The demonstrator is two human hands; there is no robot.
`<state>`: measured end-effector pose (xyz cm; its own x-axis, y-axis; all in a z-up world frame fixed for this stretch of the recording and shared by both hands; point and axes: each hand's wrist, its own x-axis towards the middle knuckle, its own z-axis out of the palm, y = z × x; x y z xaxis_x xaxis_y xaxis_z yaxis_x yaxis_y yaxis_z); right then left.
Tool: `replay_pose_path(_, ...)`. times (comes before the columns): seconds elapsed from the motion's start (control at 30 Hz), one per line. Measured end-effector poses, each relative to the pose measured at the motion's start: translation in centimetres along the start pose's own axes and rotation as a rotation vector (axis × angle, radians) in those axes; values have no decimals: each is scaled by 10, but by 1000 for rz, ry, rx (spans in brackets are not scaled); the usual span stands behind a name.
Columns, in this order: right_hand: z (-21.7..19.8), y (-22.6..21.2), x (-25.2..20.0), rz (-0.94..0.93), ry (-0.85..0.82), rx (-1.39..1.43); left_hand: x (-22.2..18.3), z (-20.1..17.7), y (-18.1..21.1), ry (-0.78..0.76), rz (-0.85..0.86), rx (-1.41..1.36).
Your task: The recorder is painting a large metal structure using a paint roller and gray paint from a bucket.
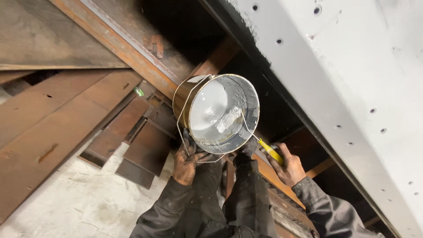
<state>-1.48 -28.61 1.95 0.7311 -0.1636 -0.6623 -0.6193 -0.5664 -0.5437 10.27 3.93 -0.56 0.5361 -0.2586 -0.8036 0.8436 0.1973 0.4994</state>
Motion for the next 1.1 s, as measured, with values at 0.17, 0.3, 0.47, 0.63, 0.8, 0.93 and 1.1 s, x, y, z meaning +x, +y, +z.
replay_pose_path(0.17,13,3,3,-69,-1,-58,3,-13,20,3,-39,-9)
replay_pose_path(0.3,10,-8,5,-201,39,17,4,-16,31,25,-69,-55)
replay_pose_path(0.47,16,5,6,-295,37,-40,6,-30,15,-52,-2,-171)
replay_pose_path(0.63,11,18,7,-329,46,-66,6,-19,14,-16,-21,-126)
replay_pose_path(0.8,2,41,9,-391,27,-175,5,-6,9,-124,68,-157)
replay_pose_path(0.93,-24,8,4,-378,36,-166,-7,6,5,-40,3,-161)
replay_pose_path(1.1,-31,7,14,-322,56,-233,9,-10,-35,-44,64,-293)
